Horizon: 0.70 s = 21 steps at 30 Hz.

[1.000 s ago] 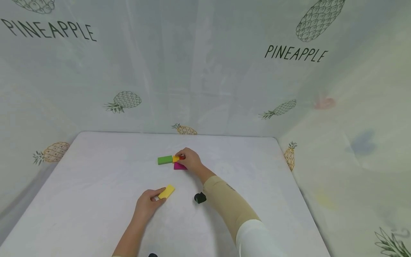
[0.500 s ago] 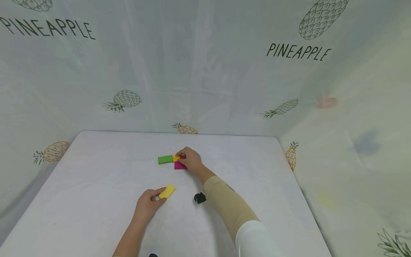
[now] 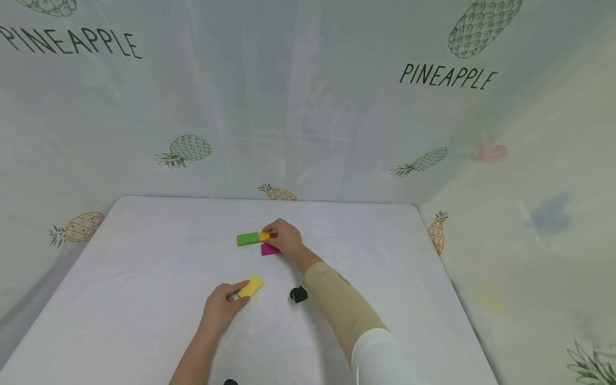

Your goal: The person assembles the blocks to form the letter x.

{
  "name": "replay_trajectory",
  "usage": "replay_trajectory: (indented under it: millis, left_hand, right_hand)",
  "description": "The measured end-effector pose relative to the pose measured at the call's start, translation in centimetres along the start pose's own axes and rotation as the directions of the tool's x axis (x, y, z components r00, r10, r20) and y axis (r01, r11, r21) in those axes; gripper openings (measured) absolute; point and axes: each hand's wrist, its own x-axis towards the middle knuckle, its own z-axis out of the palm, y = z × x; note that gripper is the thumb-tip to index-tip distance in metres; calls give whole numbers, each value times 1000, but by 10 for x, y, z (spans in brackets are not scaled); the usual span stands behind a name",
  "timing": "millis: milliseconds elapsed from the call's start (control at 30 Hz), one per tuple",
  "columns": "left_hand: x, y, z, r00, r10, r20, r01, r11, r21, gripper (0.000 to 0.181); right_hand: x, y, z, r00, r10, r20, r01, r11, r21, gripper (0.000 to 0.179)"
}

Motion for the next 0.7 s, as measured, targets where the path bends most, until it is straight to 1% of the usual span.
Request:
replay_trajectory:
  millis: [67,267,500,567,700]
  left_hand:
    - [0,0,0,1000,-6,6,6,1000,-1,41]
    - [2,-1,1,1000,2,11,-2,1000,0,42]
    - [4,-3,2,1000,-2,20,2,1000,-1,43]
    - [4,-3,2,1000,-3,21,3,1000,-1,43]
    - [4,-2,1,1000,-2,21,2,1000,-3,42]
  right_hand:
    - [0,0,0,1000,8,3,-8,1000,2,31]
    - [1,-1,-3,1000,6,15,-6,1000,-7,30]
    - [3,-2,-4,999,9,35,-7,998,-59,31]
    - [4,-2,-3,999,20,40,-18,998,-55,31]
    - [4,-1,-3,999,26,40,-26,1000,-17,29]
